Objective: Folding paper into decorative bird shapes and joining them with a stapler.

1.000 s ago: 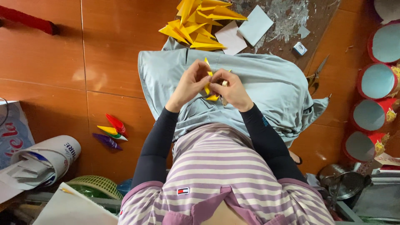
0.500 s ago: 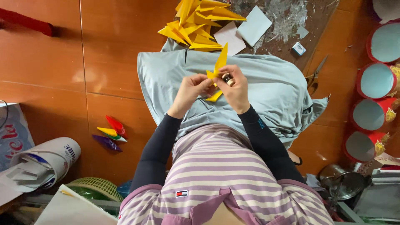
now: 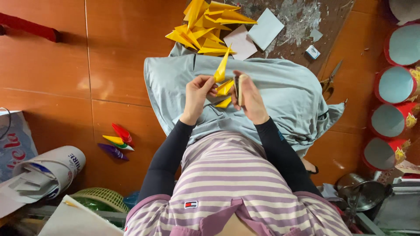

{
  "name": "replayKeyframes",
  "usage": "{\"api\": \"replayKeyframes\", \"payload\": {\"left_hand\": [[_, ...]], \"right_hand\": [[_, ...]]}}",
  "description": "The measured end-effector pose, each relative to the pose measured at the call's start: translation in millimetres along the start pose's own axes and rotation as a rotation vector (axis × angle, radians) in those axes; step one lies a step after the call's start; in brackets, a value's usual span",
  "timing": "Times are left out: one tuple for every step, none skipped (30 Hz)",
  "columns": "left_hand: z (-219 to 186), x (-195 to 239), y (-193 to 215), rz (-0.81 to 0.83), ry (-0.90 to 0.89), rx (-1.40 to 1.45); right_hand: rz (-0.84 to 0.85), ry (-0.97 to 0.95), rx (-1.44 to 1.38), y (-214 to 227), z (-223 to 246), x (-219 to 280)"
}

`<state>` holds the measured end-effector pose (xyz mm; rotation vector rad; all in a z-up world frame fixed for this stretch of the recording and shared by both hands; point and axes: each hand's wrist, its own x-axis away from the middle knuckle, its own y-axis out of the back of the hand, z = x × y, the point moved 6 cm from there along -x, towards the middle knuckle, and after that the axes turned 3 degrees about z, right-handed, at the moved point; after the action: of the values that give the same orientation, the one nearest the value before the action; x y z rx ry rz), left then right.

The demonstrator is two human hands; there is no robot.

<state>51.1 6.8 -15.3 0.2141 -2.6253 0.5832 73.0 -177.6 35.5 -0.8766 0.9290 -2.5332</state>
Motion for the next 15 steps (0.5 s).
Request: {"api": "replayKeyframes", "payload": {"left_hand": [[2, -1, -1, -0.002, 0.006, 0.001], [-1, -1, -2, 0.011, -0.044, -0.051], [-4, 0, -3, 0.025, -0.094, -0.104], [-3, 1, -4, 0.029, -0.096, -0.106], [-5, 3, -5, 0.006, -0.131, -0.232], [-7, 6, -6, -0.018, -0.166, -0.355], [-17, 9, -10, -0.015, -0.168, -0.356], [-34, 16, -18, 0.011, -0.302, -0.529], [-49, 24, -27, 0.038, -0.435, -0.702], [-52, 26, -29, 0.037, -0.432, -0.702], [-55, 28, -32, 0.062, -0.466, -0.744], [-59, 29, -36, 0.087, -0.502, -0.785], [-58, 29, -36, 0.085, -0.501, -0.785], [-57, 29, -35, 0.089, -0.501, -0.76], [-55, 30, -35, 0.093, -0.501, -0.736]], "right_hand": [[-0.004, -0.005, -0.001, -5, 6, 2], [-0.033, 0.009, 0.228, -10, 12, 4], [-0.062, 0.023, 0.457, -15, 19, 7], [-0.063, 0.028, 0.456, -9, 18, 3], [-0.018, -0.003, 0.505, -5, 15, -1], [0.027, -0.035, 0.555, 0, 11, -4], [0.026, -0.031, 0.555, -1, 12, -5], [0.075, -0.021, 0.544, -5, 12, -5], [0.124, -0.012, 0.532, -10, 11, -5], [0.125, -0.015, 0.53, -11, 10, -4], [0.061, -0.079, 0.581, -7, 7, -4], [0.0, -0.142, 0.632, -4, 5, -4], [0.001, -0.144, 0.632, 0, -1, -5], [-0.011, -0.13, 0.55, 4, -5, -6], [-0.024, -0.117, 0.468, 8, -9, -7]]}}
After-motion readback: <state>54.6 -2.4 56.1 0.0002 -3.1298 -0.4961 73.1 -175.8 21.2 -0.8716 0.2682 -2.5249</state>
